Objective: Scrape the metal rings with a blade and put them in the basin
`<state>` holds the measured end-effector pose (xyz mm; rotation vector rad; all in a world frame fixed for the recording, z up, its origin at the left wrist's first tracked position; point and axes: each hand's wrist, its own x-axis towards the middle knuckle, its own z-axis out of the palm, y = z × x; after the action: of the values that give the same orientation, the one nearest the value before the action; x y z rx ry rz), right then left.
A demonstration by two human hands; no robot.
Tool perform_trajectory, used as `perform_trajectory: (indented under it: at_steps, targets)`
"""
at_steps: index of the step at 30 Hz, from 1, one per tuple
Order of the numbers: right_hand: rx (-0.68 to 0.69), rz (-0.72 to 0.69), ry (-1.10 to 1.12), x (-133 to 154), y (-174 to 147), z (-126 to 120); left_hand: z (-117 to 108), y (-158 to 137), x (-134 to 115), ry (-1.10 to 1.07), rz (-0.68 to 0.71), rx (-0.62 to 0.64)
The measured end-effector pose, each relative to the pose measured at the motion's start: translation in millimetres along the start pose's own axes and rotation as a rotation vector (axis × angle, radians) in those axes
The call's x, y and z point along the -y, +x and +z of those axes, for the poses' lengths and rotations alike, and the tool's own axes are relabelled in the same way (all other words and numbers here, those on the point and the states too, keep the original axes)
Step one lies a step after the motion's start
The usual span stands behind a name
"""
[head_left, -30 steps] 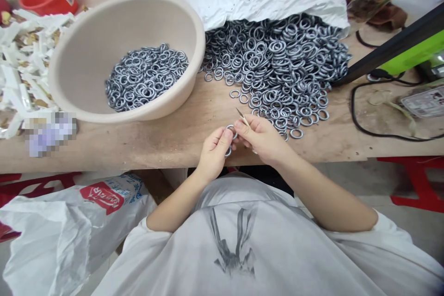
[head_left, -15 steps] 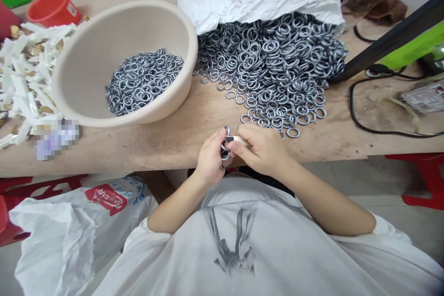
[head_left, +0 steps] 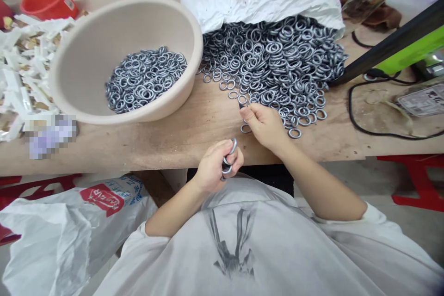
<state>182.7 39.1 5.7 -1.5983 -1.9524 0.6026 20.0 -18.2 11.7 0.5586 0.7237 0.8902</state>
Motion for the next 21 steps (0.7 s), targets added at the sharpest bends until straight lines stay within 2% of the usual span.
perform_trajectory:
  at_steps: [3, 7, 14, 16, 18, 21]
  targets:
    - [-0.002, 0.008, -0.282, -4, 29, -3, -6, -2, -3, -0.019, 0.031, -0.050]
    - [0.089, 0.066, -0.581, 1, 60, 1, -17, 0, -8, -0.035, 0.069, -0.113]
    - [0.144, 0.098, -0.645, 3, 68, 5, -27, 2, -17, -0.091, 0.085, -0.174]
    - [0.159, 0.065, -0.593, 2, 63, 0, -26, 4, -20, -0.112, 0.075, -0.170]
    - [0.176, 0.005, -0.412, 3, 54, -6, -23, 6, -20, -0.109, 0.077, -0.174]
    - [0.255, -0.019, 0.211, 13, 30, -11, -16, 10, -14, -0.040, 0.100, -0.203]
